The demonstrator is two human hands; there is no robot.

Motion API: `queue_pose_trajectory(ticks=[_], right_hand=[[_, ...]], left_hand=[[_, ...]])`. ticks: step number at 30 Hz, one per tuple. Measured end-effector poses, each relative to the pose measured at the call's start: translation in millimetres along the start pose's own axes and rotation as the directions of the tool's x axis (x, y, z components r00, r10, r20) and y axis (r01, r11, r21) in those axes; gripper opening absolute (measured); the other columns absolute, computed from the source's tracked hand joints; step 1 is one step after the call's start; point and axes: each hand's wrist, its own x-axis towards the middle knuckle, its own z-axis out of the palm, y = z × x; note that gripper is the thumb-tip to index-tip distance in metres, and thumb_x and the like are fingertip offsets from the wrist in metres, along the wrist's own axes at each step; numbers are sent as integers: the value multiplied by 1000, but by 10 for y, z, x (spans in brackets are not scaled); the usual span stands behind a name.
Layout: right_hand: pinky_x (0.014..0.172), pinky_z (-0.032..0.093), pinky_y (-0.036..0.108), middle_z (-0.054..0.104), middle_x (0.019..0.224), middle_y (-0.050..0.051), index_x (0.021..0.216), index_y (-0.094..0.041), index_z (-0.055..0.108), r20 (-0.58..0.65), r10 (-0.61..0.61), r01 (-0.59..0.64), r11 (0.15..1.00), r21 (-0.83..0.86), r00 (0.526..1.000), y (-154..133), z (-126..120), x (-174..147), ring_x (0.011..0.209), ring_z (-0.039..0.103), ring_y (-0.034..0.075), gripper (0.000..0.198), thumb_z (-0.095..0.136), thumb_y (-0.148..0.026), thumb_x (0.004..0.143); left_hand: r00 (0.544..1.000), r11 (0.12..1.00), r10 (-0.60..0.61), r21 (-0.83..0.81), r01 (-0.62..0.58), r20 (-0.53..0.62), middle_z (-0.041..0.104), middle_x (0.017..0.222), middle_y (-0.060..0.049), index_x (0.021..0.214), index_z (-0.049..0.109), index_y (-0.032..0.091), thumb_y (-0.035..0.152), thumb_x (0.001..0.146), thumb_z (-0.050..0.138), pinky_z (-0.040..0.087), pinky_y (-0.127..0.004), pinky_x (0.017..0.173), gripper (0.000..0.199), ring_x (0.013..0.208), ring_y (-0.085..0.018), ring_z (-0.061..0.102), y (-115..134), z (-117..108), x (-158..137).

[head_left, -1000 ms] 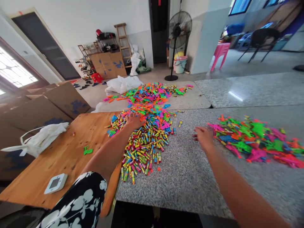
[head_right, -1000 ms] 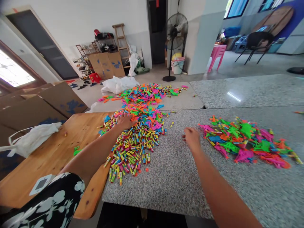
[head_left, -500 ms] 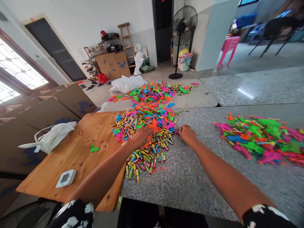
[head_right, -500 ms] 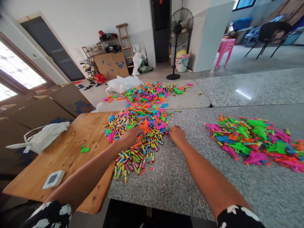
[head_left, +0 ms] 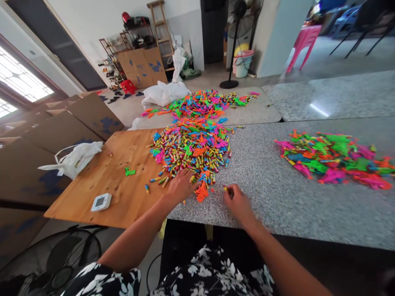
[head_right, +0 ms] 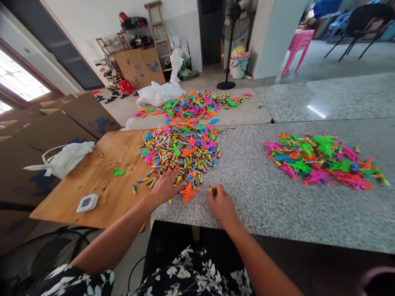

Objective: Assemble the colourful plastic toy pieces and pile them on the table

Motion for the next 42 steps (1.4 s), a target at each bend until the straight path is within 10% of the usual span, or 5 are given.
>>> queue_pose_trajectory(ticks=[5, 16, 22, 30, 42], right_hand=[[73, 47, 34, 77, 101, 10, 107, -24, 59, 151, -137, 140, 990, -8, 979, -241, 226, -418, 89, 74, 29, 14, 53, -32, 97], [80, 49, 37, 73, 82, 4, 102, -24, 51, 86, 20, -50, 931, 361, 996, -200, 40, -315, 81, 71, 25, 17, 50, -40, 95], [63, 46, 31, 69, 79, 1, 101, -22, 57, 99, -17, -46, 796, 604, 995, -285, 25, -316, 65, 60, 18, 28, 56, -49, 94], [42, 36, 24, 66, 74, -2, 102, -21, 62, 138, 11, -121, 560, 820, 990, -571, -75, -178, 47, 47, 10, 38, 69, -55, 86], [38, 36, 22, 62, 64, -4, 89, -20, 68, 181, -10, -165, 358, 919, 983, -665, -233, -237, 43, 47, 8, 32, 79, -49, 81]], left_hand=[[982, 985, -163, 74, 157, 92, 67, 119, -13, 117, 60, 20, 67, 93, 59, 50, -40, 94, 53, 116, -32, 64, 315, 230, -246], [972, 965, -143, -192, 179, 186, 73, 106, -10, 118, 63, 21, 41, 93, 68, 51, -34, 85, 32, 102, -27, 70, 435, 343, -287], [958, 501, -249, -829, 250, 139, 75, 100, -7, 137, 58, 21, 51, 99, 57, 54, -28, 67, 48, 74, -18, 71, 341, 458, -200], [959, -124, -124, -963, 238, 254, 76, 101, -10, 106, 72, 14, 60, 88, 72, 59, -30, 74, 49, 86, -19, 73, 643, 235, -253], [968, -238, -110, -952, 194, 225, 77, 98, -10, 95, 78, 13, 53, 82, 80, 57, -35, 85, 42, 92, -21, 72, 847, 245, -255]])
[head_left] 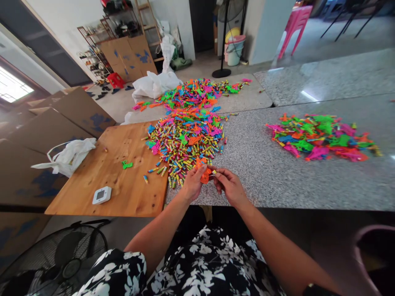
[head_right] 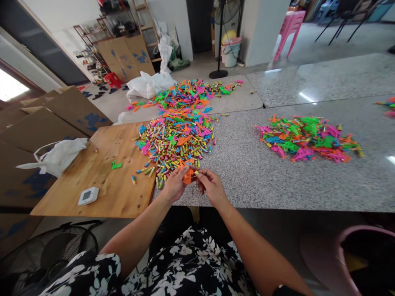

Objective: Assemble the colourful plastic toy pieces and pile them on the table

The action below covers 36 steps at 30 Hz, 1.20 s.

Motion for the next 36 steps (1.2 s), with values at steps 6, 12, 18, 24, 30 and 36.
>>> queue_pose_trajectory(ticks=[6, 12, 18, 24, 30, 36], right_hand=[[36, 31, 22, 56, 59, -6, 95, -19, 73, 56, 171, -178, 972, 152, 984, -74, -22, -39, 40, 41, 8, 34, 80, -47, 77], [36, 30, 21, 55, 58, -6, 95, -19, 74, 53, 245, -250, 955, 161, 968, -95, -24, -64, 40, 38, 7, 38, 82, -49, 74], [36, 29, 21, 54, 58, -6, 102, -19, 72, 107, 271, -279, 957, 77, 957, -110, -87, -57, 40, 36, 7, 40, 80, -51, 79], [37, 34, 21, 56, 60, -5, 85, -19, 68, 149, 307, -302, 952, -61, 940, 98, -146, -108, 41, 39, 7, 36, 77, -53, 81], [37, 38, 21, 57, 60, -4, 81, -20, 64, -222, 144, -147, 989, 5, 964, -351, -618, 375, 43, 45, 8, 32, 80, -48, 77], [48, 47, 26, 74, 95, 7, 109, -23, 67, -226, -221, 148, 942, -300, 949, -713, -705, 592, 63, 63, 16, 45, 58, -64, 94]], left_hand=[[999, 1000, -27, 14, 27, 20, 76, 96, -10, 92, 78, 13, 53, 80, 81, 56, -33, 83, 42, 90, -21, 72, 20, 17, -9], [1000, 996, 6, 88, -8, 26, 76, 94, -10, 90, 78, 13, 56, 83, 77, 55, -32, 83, 43, 85, -18, 71, -19, 11, -15], [994, 977, 108, 186, -102, -23, 77, 94, -9, 94, 78, 14, 58, 87, 72, 54, -30, 79, 45, 82, -18, 70, -153, -18, -17], [985, 998, -46, 35, 52, -164, 75, 94, -11, 100, 72, 15, 63, 82, 74, 56, -38, 85, 52, 95, -26, 73, -354, 17, -1], [893, 542, 446, 777, -320, 56, 57, 149, -19, 134, 62, 19, 52, 92, 67, 27, -55, 125, 55, 150, -34, 41, -426, -321, -262], [856, 86, 490, 968, -236, 166, 45, 161, -19, 143, 57, 21, 25, 98, 53, 13, -63, 128, 45, 158, -35, 25, -508, -531, -43]])
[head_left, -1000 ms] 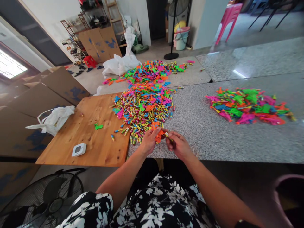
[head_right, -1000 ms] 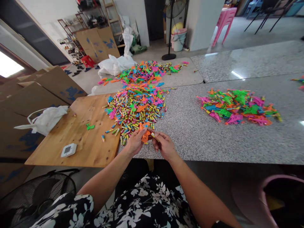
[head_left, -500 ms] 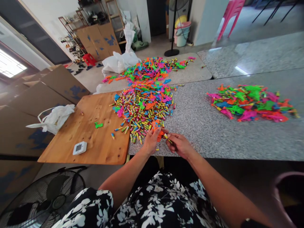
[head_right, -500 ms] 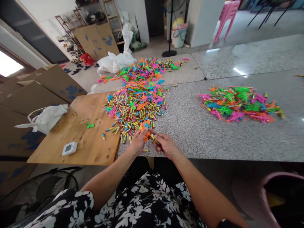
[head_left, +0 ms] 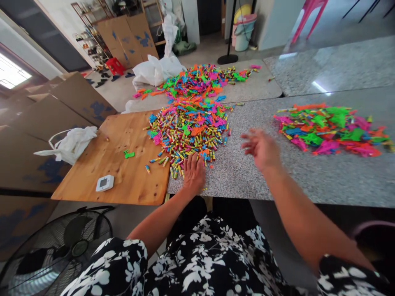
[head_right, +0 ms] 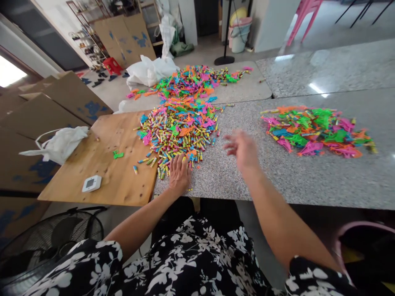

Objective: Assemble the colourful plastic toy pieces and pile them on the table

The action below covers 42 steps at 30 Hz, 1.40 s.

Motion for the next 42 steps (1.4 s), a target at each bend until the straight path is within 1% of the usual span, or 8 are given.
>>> queue_pose_trajectory(ticks=[3, 6, 12, 15, 19, 24, 30, 42], right_hand=[[71, 57, 35, 73, 113, 10, 121, -24, 70, 382, -16, 222, 834, -504, 924, 337, 335, -612, 76, 67, 19, 37, 68, -48, 93], [93, 55, 40, 58, 143, 14, 138, -23, 62, 593, 27, 479, 561, -675, 805, 709, 647, -1076, 107, 68, 26, 43, 64, -33, 97], [87, 54, 36, 59, 140, 16, 125, -20, 68, 682, 107, 629, 304, -716, 724, 876, 973, -978, 110, 68, 27, 28, 51, -29, 104], [85, 53, 35, 65, 126, 16, 117, -18, 67, 640, 105, 571, 362, -737, 761, 899, 949, -893, 103, 69, 27, 22, 54, -27, 102], [79, 51, 35, 73, 101, 9, 108, -20, 63, 415, 54, 280, 660, -697, 908, 931, 728, -810, 88, 70, 23, 17, 55, -33, 101], [61, 47, 30, 73, 84, 4, 97, -21, 62, 161, 45, 14, 938, -347, 986, 667, 494, -598, 65, 61, 17, 31, 65, -51, 93], [42, 33, 25, 66, 73, -2, 105, -21, 69, 218, 61, -52, 998, -46, 974, 232, 506, -448, 47, 44, 9, 38, 75, -53, 84], [40, 31, 22, 55, 61, -6, 99, -21, 73, 350, 166, -229, 962, 148, 922, 323, 524, -554, 44, 41, 8, 34, 80, -49, 81]], left_hand=[[996, 999, -27, 45, 31, -89, 41, 162, -20, 145, 54, 17, 18, 98, 47, 18, -60, 127, 48, 158, -32, 24, -86, -2, 298], [992, 999, -34, 25, 37, -121, 51, 153, -18, 142, 56, 16, 18, 101, 42, 28, -52, 124, 44, 149, -29, 38, -202, -149, 556], [963, 984, 8, 171, -56, 268, 68, 116, -13, 114, 72, 19, 43, 98, 61, 44, -44, 109, 30, 118, -30, 60, -346, -338, 809], [934, 963, -38, 261, -60, 355, 65, 121, -15, 121, 70, 19, 53, 91, 70, 46, -43, 102, 46, 118, -33, 59, -282, -278, 850], [926, 954, -137, 300, 27, 352, 63, 123, -17, 119, 69, 17, 51, 85, 78, 46, -44, 101, 49, 120, -35, 57, -176, -190, 899], [948, 1000, 14, -18, -8, 319, 70, 106, -8, 99, 68, 20, 24, 83, 77, 47, -39, 99, 18, 107, -26, 64, -123, -220, 925], [851, 807, 132, -553, 205, 509, 65, 72, 0, 101, 69, 18, 39, 94, 64, 45, -24, 60, 23, 60, -12, 58, 148, -571, 880], [752, 852, 269, -512, 106, 602, 57, 65, 2, 91, 75, 17, 50, 94, 62, 35, -22, 55, 36, 57, -10, 46, 380, -864, 925]])
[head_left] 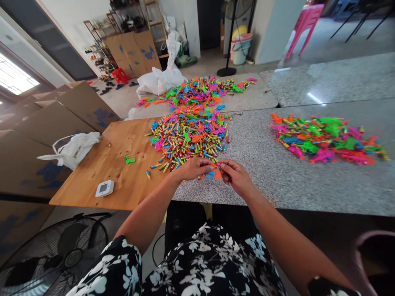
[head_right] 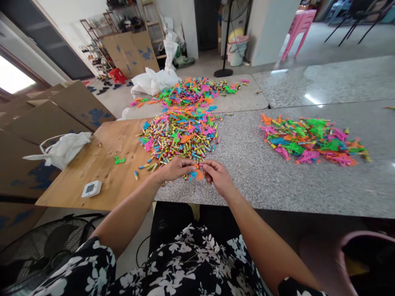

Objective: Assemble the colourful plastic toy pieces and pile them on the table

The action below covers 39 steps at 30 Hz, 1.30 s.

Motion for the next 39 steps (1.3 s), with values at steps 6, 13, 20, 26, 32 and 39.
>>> queue_pose_trajectory(ticks=[6, 13, 20, 26, 32, 39], right_hand=[[44, 37, 23, 56, 62, -6, 105, -22, 73, 17, -83, 84, 990, -116, 996, -34, -59, -17, 47, 45, 9, 34, 79, -47, 82], [47, 37, 26, 55, 61, -5, 106, -23, 74, 6, -196, 189, 935, -301, 981, -52, -56, -40, 48, 45, 10, 30, 74, -46, 87], [55, 44, 28, 67, 82, 2, 107, -26, 78, 38, -282, 270, 860, -433, 959, -33, -117, -77, 59, 54, 13, 25, 71, -42, 90], [59, 48, 30, 69, 78, 0, 109, -22, 79, 107, -148, 176, 923, -342, 983, -26, -283, -31, 58, 56, 13, 31, 77, -40, 84], [61, 49, 29, 66, 66, -2, 110, -20, 80, 207, 90, -36, 967, -252, 974, -76, -529, -12, 59, 57, 12, 40, 83, -41, 77], [57, 47, 26, 68, 64, 0, 105, -18, 82, 153, 142, -50, 870, -491, 978, -300, -966, 207, 57, 58, 13, 38, 82, -43, 77]], left_hand=[[998, 999, -23, -21, 24, 59, 56, 67, 2, 92, 74, 16, 50, 94, 62, 34, -23, 54, 37, 57, -10, 45, -27, -11, 27], [997, 997, -34, -61, 39, 73, 57, 66, 2, 89, 73, 17, 53, 92, 64, 37, -23, 55, 37, 57, -10, 48, 0, -4, 38], [992, 991, -98, -81, 104, 75, 56, 67, 2, 88, 70, 16, 53, 92, 64, 39, -22, 58, 39, 59, -10, 49, -1, 22, 34], [993, 995, -93, -16, 95, 73, 58, 71, 2, 93, 70, 15, 51, 95, 61, 38, -21, 59, 37, 63, -10, 49, -50, 30, 60], [977, 992, -110, -46, 120, 183, 55, 66, 3, 101, 73, 16, 53, 94, 62, 36, -21, 55, 39, 56, -9, 47, -180, 124, 183], [972, 968, -190, 188, 163, 135, 68, 76, -2, 91, 73, 19, 43, 94, 60, 45, -25, 64, 28, 67, -16, 61, -307, 111, 566]])
